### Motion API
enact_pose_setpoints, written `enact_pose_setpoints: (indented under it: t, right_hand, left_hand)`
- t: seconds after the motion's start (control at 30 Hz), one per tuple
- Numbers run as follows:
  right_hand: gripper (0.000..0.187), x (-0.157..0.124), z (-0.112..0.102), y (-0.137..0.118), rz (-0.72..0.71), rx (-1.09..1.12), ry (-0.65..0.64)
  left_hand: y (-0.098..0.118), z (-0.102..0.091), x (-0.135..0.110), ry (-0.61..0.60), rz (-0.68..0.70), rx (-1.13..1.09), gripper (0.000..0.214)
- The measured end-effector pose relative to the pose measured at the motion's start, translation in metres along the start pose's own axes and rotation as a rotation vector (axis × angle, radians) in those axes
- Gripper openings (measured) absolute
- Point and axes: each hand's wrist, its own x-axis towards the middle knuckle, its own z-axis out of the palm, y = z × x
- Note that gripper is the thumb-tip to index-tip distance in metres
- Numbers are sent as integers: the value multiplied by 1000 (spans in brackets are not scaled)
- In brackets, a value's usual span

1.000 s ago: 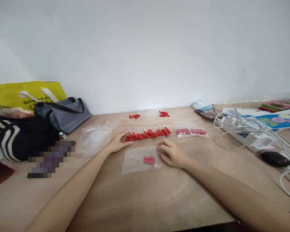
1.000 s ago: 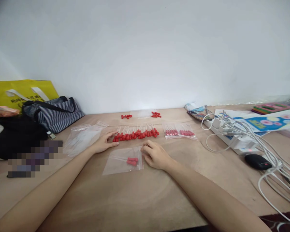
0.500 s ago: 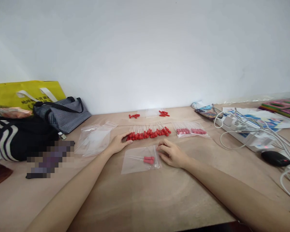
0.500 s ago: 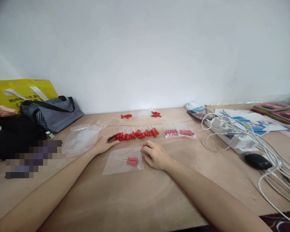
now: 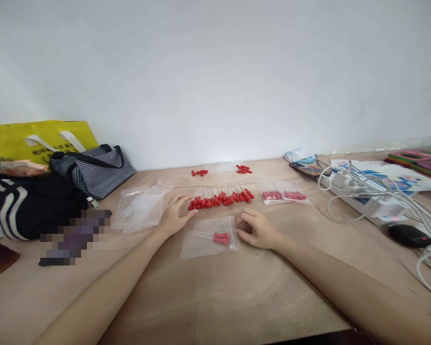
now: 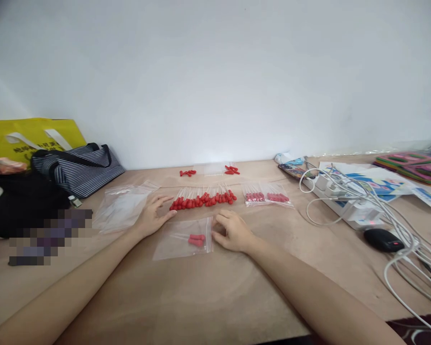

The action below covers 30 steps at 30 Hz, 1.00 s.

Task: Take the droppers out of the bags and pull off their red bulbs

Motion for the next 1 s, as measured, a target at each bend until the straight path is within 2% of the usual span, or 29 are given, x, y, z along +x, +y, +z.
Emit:
enact_pose_setpoints:
  t: [0.03, 0.13, 0.23, 0.3, 0.47, 0.7, 0.87, 1.0]
  right_hand:
    - [8, 0, 0, 0, 7, 20, 3]
    - [9, 1, 0, 2, 29, 83, -21]
    - [13, 1, 1, 1, 33, 116, -82]
    - [17, 2, 2, -2, 18, 141, -122]
    - [28, 6, 5, -13, -4, 219, -148]
    - [28, 14, 7, -31, -127, 245, -193]
    - [28, 11, 4, -35, -3, 155, -181]
    - [28, 8, 0, -27, 87, 254, -153]
  left_hand:
    - [8, -2, -6, -19, 28, -9, 38]
    - [31, -5, -28, -253, 134, -124, 30]
    - [45, -3, -45, -411, 177, -145, 36]
    - [49, -1, -50, -451, 164, -116, 42]
    - [50, 6, -50, -445, 144, -67, 44]
    - [52, 10, -51, -416, 138, -44, 42]
    - [52, 9, -51, -421, 149, -52, 42]
    - [52, 8, -50, -428, 137, -45, 43]
